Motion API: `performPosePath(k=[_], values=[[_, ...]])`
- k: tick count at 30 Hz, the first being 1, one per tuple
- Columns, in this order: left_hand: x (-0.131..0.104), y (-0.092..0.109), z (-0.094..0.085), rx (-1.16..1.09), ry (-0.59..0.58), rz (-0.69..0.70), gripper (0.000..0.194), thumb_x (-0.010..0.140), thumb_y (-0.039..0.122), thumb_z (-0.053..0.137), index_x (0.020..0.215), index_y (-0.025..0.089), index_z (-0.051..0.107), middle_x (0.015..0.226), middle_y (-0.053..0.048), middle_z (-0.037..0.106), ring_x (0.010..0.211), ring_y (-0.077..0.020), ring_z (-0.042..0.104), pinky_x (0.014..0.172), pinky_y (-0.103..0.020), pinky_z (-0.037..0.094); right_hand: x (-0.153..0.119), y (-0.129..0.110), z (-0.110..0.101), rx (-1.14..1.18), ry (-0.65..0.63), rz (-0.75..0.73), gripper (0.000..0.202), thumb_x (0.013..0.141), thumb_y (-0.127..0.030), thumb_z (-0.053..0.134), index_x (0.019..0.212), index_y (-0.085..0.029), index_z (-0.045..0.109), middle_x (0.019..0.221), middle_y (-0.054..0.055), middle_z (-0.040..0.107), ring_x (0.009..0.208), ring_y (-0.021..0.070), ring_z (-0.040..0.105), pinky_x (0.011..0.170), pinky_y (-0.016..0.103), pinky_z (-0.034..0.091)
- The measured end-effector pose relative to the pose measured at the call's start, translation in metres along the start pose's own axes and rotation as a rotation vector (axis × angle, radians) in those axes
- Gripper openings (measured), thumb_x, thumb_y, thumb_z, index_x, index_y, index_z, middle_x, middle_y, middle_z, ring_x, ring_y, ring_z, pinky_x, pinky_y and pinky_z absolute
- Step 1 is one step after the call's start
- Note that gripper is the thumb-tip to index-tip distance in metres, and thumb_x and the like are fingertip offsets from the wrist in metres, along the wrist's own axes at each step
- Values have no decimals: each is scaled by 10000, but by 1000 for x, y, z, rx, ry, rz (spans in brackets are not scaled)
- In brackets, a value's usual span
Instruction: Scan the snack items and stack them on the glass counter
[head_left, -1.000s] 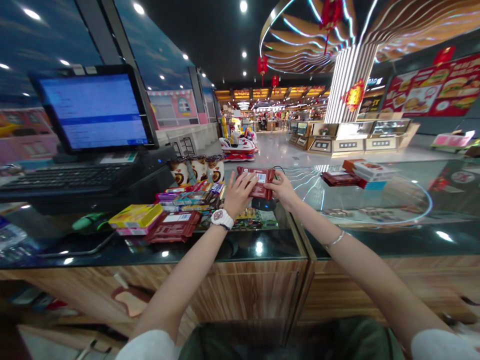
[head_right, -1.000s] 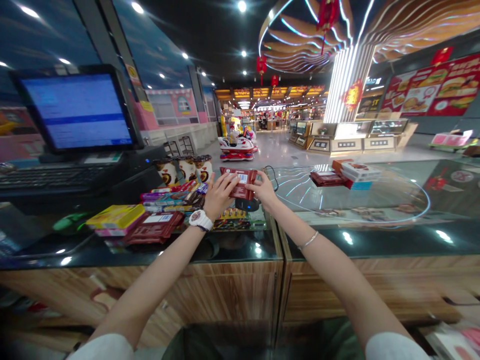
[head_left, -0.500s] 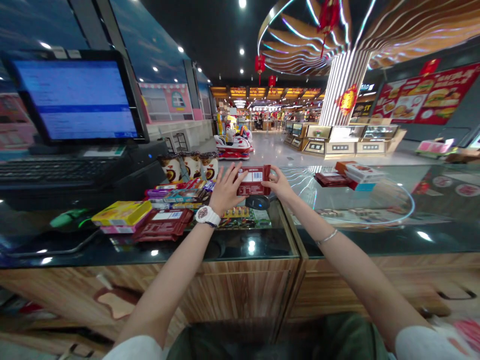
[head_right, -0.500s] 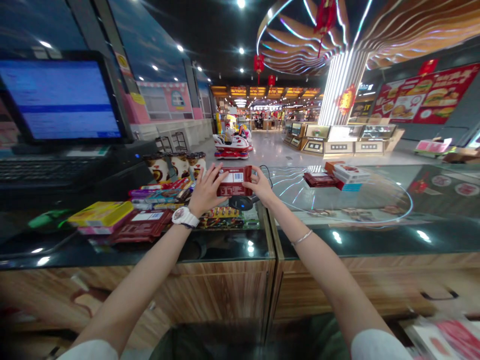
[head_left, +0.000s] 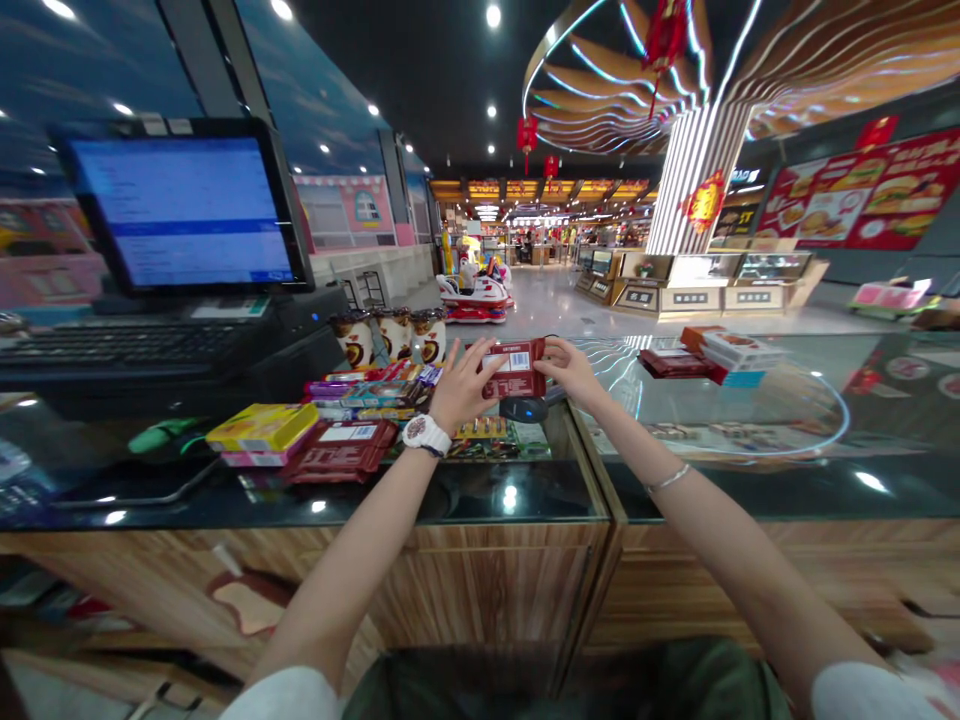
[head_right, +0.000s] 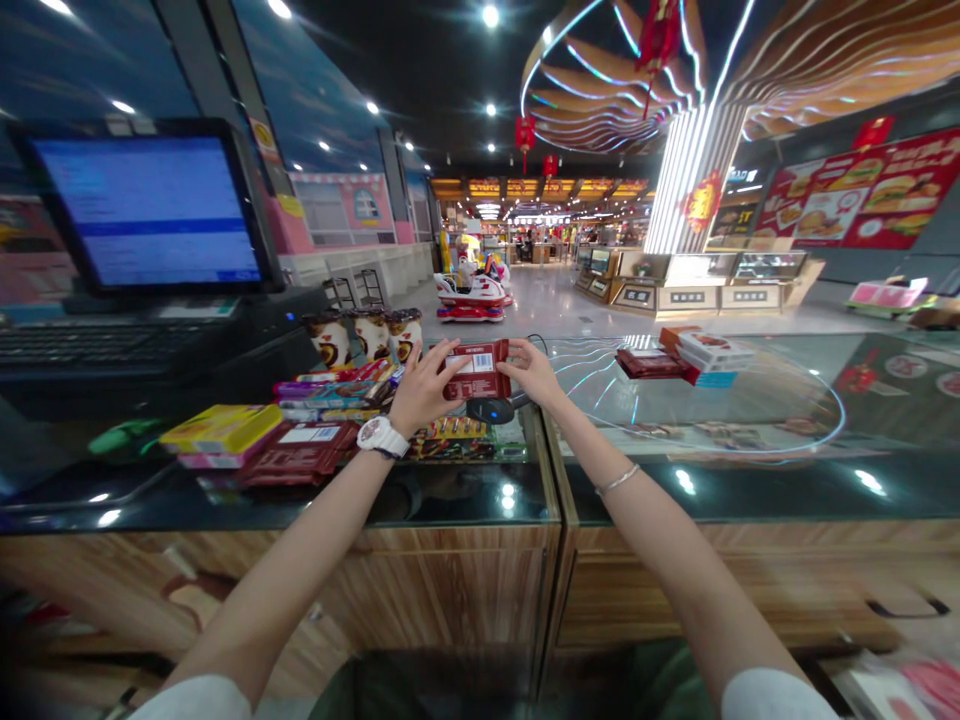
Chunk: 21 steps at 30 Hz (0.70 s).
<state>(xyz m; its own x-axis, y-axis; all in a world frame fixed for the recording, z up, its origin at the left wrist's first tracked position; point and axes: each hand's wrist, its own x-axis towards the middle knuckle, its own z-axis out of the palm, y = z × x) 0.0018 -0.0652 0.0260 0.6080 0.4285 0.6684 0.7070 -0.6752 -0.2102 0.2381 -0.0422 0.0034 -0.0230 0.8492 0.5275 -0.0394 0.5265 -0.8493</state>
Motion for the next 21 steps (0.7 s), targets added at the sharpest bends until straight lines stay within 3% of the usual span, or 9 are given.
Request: performPosePath(k=[5, 8, 10, 13, 15, 21], values=[[0, -5, -1, -4, 2, -16, 651, 789, 270, 725, 1411, 262, 531, 1560, -128, 441, 1442, -323, 416, 1247, -600, 164, 8, -4, -31, -392, -118, -132, 284, 813, -330, 604, 1057, -206, 683, 1053, 64, 743, 891, 222, 707, 912, 460, 551], [0, -8, -1, 14, 10, -23, 618, 798, 271, 714, 1392, 253, 542, 1562, -130, 437, 1447, -317, 409, 1243, -597, 178, 4, -2, -47, -717, -288, -240, 442, 785, -151, 516, 1196, -189, 674, 1205, 98, 716, 1082, 256, 681, 1019, 505, 497], [-1, -11, -1, 28, 26, -31, 600, 805, 276, 708, 1382, 245, 546, 1563, -132, 435, 1453, -315, 401, 1240, -591, 189, -2, 4, -53, -886, -441, -303, 652, 701, -72, 523, 1336, -188, 609, 1402, 123, 610, 1310, 285, 557, 1118, 534, 413], [-3, -16, 2, 34, 50, -53, 596, 803, 275, 713, 1374, 237, 548, 1555, -140, 444, 1452, -317, 401, 1239, -583, 197, -14, 15, -53, -1060, -583, -282, 902, 643, -52, 567, 1520, -198, 418, 1590, 145, 388, 1483, 340, 329, 1165, 608, 324], [-4, -19, 4, 27, 49, -71, 595, 800, 284, 720, 1369, 239, 550, 1551, -143, 447, 1448, -320, 404, 1237, -583, 201, -21, 21, -49, -1124, -639, -228, 936, 665, -72, 587, 1559, -206, 342, 1614, 149, 339, 1504, 359, 272, 1160, 642, 305], [-3, -26, 9, 11, 38, -128, 593, 792, 284, 718, 1361, 244, 553, 1552, -129, 447, 1446, -323, 403, 1238, -596, 192, -27, 24, -42, -1134, -689, -190, 779, 779, -104, 564, 1530, -206, 389, 1542, 143, 465, 1436, 304, 421, 1160, 587, 337]])
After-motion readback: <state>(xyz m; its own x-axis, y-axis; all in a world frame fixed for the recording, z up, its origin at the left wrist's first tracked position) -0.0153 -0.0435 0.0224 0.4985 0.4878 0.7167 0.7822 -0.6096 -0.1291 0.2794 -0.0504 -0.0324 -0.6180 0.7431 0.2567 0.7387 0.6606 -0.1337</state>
